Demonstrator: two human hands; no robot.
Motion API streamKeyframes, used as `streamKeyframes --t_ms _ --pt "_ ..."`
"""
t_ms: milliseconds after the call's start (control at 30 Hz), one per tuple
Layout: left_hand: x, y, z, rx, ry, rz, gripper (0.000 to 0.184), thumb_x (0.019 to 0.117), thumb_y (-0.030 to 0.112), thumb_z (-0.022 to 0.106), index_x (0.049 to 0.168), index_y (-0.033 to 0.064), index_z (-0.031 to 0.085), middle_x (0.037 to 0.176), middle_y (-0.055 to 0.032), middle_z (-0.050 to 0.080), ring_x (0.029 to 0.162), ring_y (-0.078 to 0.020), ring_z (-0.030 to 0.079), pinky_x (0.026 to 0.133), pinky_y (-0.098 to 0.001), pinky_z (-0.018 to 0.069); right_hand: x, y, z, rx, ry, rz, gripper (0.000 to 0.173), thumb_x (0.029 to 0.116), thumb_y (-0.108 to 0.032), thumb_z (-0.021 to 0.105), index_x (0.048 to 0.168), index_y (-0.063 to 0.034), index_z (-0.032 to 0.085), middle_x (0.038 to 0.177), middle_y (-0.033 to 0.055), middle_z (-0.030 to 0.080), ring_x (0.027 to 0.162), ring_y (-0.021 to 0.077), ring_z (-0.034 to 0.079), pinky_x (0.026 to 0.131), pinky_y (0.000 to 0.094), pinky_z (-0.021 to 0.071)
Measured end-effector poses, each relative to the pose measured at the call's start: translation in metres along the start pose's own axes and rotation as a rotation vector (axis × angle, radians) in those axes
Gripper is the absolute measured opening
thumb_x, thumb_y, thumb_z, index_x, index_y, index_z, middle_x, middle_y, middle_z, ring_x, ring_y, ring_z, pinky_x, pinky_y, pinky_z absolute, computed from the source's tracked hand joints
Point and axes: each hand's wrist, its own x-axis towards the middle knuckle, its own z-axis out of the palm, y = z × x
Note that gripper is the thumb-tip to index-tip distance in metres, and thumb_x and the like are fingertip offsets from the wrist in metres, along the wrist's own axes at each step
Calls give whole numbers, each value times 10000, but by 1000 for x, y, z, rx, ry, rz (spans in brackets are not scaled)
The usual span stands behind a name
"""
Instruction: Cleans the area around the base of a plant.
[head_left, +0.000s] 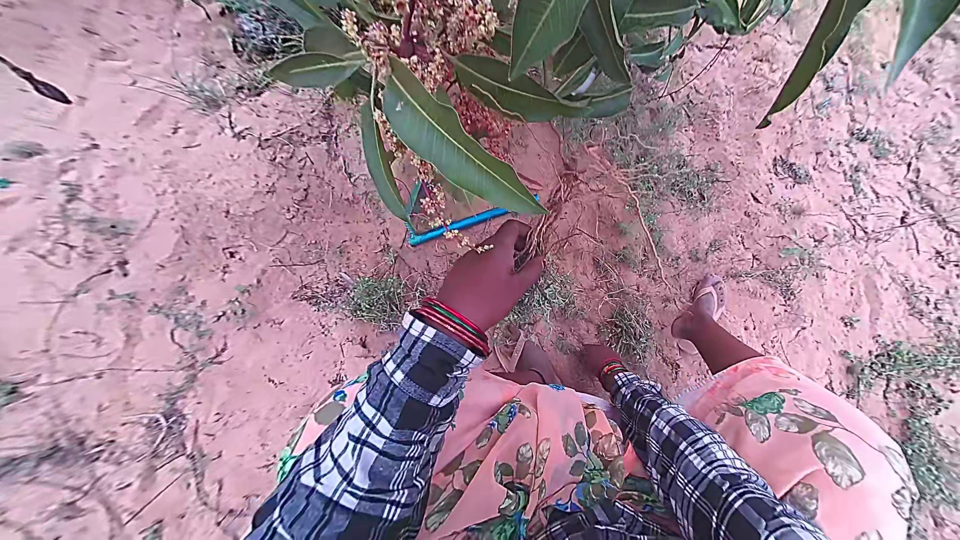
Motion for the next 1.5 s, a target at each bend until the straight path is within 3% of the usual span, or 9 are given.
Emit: streamKeyframes --t_ms 167,300,400,467,767,900,1000,1333,1500 --pt "2 0 -4 -27 -44 -21 426 1041 391 602 1389 154 535 1250 -107 680 1130 -306 674 908 -621 518 -18 9 -66 425 355 109 628 1137 -429 265 1268 58 638 1264 287 660 1242 416 618 1060 582 446" --pt "7 -2 -4 -28 -50 -11 440 1042 353 603 1412 128 525 1255 -118 682 1149 -311 664 938 -622 502 -9 19 -78 378 203 -92 569 1133 -389 344 1189 98 632 1122 301 663 1082 414 652 984 579 471" --pt "3 -4 -1 -28 -35 9 428 1047 333 596 1408 116 521 1237 -134 683 1110 -339 674 904 -633 513 0 -4 -36 198 51 -212 415 1048 -215 586 1368 48 599 1401 273 594 1328 416 558 1138 574 400" --pt "-1 -4 3 -29 22 34 407 1046 331 603 1387 120 531 1193 -142 697 1018 -355 699 807 -636 537 16 -22 2 93 96 -235 602 934 -133 695 1493 -12 508 1575 242 434 1426 456 439 1155 605 380" --pt "5 1 10 -4 -16 15 421 1049 330 604 1397 106 526 1201 -154 694 1056 -365 689 852 -651 519 21 -45 -1 31 63 -391 504 1044 -98 504 1541 -43 442 1649 196 341 1395 419 500 1131 560 424" --pt "8 -1 15 25 -24 20 402 1045 311 613 1382 106 535 1168 -144 707 1012 -352 704 829 -642 535 32 -44 1 86 -36 -417 422 1106 -252 451 1374 45 585 1436 264 566 1350 414 540 1146 567 401" --pt "11 -1 15 18 -41 -1 414 1045 309 613 1396 107 531 1209 -146 694 1053 -353 692 871 -645 523 34 -35 2 272 -97 -384 538 1138 -350 349 1260 103 612 1257 319 637 1215 432 610 1073 585 426" --pt "4 1 6 19 -2 -11 408 1044 330 612 1383 115 545 1197 -141 699 1038 -349 699 844 -642 530 -12 -67 8 -79 -133 -91 588 1098 -477 351 1230 -13 687 1337 237 653 1269 422 614 995 671 479" --pt "0 3 -3 33 -25 -7 423 1037 333 622 1390 112 548 1187 -144 703 1033 -353 699 846 -649 529 -24 -55 -31 157 81 -29 593 1138 -414 262 1311 22 626 1347 260 636 1294 408 598 1060 602 460"
